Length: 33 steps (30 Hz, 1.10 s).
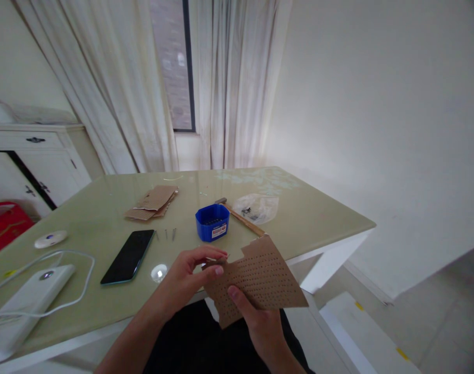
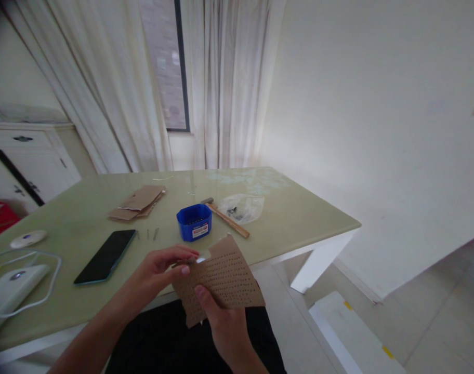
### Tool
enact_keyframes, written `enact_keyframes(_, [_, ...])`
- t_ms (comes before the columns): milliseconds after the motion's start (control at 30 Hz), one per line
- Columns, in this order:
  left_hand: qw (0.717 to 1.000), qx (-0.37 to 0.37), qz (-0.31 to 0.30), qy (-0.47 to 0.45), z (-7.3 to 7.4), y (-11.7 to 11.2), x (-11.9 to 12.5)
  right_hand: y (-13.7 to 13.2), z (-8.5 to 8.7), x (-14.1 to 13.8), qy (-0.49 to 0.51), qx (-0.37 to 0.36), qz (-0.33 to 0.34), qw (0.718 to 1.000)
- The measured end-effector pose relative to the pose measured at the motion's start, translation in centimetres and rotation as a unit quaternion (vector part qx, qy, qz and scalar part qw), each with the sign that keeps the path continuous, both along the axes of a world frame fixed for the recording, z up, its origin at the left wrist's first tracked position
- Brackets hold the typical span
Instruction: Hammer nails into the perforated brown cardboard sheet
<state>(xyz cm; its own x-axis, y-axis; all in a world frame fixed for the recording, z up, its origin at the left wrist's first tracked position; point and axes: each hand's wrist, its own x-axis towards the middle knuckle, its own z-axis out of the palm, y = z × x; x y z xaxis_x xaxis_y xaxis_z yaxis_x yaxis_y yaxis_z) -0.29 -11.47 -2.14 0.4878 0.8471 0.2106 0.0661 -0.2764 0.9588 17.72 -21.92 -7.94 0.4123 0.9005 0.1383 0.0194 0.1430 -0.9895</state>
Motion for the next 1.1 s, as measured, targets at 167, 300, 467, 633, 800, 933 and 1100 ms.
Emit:
enact_keyframes(167, [0.999, 0.005, 0.039, -0.015, -0.3, -0.2, 0.5, 0.3, 0.1, 0.1, 0.011, -0.009, 0.009, 1.000])
enact_keyframes(300, [0.998, 0.050, 0.038, 0.026, -0.3, 0.3, -0.8, 0.7, 1.7, -0.6, 0.169, -0.014, -0.024, 0.985])
enact_keyframes(467, [0.990, 0.128, -0.015, 0.061, 0.1, 1.2, -2.4, 1.2, 3.4, -0.8, 0.358, -0.032, 0.021, 0.933])
enact_keyframes(633, [0.946, 0.313, -0.013, 0.085, -0.1, 1.8, -1.3, 1.6, 3.7, -0.6, 0.386, -0.054, 0.068, 0.918])
enact_keyframes(800, [0.890, 0.445, 0.015, 0.095, -0.5, 2.6, -0.1, 2.5, 3.5, -1.2, 0.398, -0.049, 0.058, 0.914])
enact_keyframes(933, [0.867, 0.487, 0.049, 0.097, -0.4, 3.0, 0.0, 3.5, 3.2, -1.7, 0.396, -0.053, 0.030, 0.916])
enact_keyframes(1100, [0.846, 0.516, 0.085, 0.105, -0.1, 3.4, 0.1, 4.4, 3.0, -0.6, 0.339, -0.070, 0.060, 0.936])
